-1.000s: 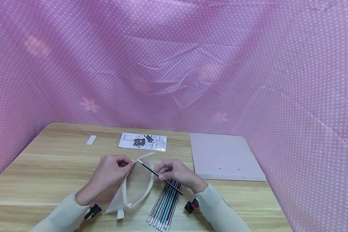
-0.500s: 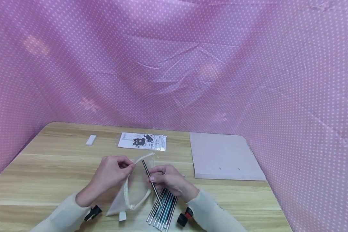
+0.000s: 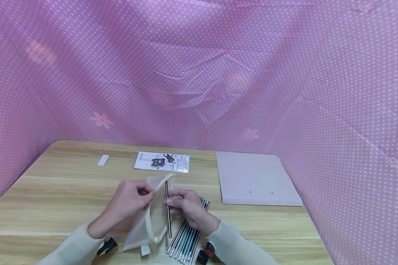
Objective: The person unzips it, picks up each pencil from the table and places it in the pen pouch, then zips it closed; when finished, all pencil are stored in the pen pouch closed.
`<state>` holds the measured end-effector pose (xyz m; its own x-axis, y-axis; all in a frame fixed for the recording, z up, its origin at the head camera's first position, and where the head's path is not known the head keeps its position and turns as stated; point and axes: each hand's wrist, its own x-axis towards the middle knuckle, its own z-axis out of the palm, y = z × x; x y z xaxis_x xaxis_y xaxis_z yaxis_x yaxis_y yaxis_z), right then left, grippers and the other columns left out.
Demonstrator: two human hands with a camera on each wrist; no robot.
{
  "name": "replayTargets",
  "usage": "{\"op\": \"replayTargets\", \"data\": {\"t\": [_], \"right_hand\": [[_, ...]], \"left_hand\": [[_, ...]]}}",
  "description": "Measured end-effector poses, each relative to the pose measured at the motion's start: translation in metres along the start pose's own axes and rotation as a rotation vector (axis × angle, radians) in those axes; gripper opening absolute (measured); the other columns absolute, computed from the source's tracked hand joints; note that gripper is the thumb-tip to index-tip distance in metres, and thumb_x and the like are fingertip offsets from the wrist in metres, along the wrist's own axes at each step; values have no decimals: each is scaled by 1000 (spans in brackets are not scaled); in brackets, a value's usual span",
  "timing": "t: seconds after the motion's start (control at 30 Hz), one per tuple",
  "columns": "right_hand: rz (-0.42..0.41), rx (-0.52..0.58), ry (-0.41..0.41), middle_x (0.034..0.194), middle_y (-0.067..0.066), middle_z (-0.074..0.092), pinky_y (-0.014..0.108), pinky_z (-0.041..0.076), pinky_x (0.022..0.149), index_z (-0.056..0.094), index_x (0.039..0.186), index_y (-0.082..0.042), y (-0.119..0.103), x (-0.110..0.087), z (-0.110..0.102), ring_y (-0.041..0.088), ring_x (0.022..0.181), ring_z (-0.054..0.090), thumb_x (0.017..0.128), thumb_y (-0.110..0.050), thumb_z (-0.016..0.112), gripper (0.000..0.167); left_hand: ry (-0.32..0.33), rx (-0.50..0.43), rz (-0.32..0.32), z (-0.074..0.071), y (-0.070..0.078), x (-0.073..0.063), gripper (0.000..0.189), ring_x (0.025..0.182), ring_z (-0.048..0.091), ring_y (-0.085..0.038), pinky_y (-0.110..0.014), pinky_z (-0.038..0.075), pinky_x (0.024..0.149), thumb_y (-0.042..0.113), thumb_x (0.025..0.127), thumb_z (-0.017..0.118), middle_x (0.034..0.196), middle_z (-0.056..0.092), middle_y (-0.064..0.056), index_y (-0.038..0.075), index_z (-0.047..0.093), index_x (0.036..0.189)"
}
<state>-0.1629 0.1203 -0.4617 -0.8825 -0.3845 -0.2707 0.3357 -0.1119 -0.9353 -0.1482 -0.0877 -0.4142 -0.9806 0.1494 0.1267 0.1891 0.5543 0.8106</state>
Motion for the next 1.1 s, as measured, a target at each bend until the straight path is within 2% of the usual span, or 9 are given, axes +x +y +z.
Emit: {"op": "replayTargets", "data": {"t": [0.13,0.3,0.53,0.67,0.8,0.97,1.03,1.1], "right_hand": [[-20,-7,34,90,0,79,19,61,64,57,130,11,1,-2,9,5,73,71,90,1,66,42],[-26,-18,60,88,-2,77,20,62,65,58,129,10,3,-1,14,6,74,71,91,2,65,39],[-32,-44,10,95,3,79,19,61,66,58,131,10,-1,-3,16,6,77,72,92,2,64,40],[-39,-58,32,89,0,76,19,61,63,58,130,8,0,-4,18,6,69,69,91,1,66,41],[-37,-59,81,85,-3,72,20,60,59,59,122,5,2,-5,22,6,64,65,89,-1,70,36],[-34,-49,122,92,2,74,21,62,63,61,120,5,4,-5,23,8,71,69,90,-2,70,32],[-36,-53,109,98,9,76,23,64,68,63,122,6,3,-6,22,10,77,73,90,-1,70,34],[-37,-62,62,107,17,77,26,64,74,63,125,7,2,-6,22,14,85,75,91,2,68,35]], "left_hand": [[-44,-75,-21,0,1,-1,5,51,63,-12,-23,55,46,9,85,74,70,74,-3,6,77,83],[-69,-124,-45,-1,2,-1,5,51,64,-13,-25,56,47,9,86,74,71,74,-5,5,77,84],[-97,-262,-116,-2,1,0,8,53,67,-17,-30,61,52,10,88,74,65,72,-7,2,76,85],[-96,-281,-129,-2,0,1,8,53,67,-17,-31,62,52,11,87,75,65,72,-7,3,77,87],[-89,-268,-124,-1,0,1,6,53,67,-17,-30,61,52,10,87,74,65,72,-6,5,77,85],[-49,-241,-132,-2,-1,2,7,52,66,-16,-29,60,51,9,86,73,65,72,-5,5,77,83],[-43,-239,-137,-2,-1,3,7,53,66,-16,-29,60,51,8,86,73,65,72,-5,4,76,82],[-44,-237,-138,-3,-2,3,7,53,66,-16,-29,60,51,8,86,73,65,72,-5,3,76,83]]}}
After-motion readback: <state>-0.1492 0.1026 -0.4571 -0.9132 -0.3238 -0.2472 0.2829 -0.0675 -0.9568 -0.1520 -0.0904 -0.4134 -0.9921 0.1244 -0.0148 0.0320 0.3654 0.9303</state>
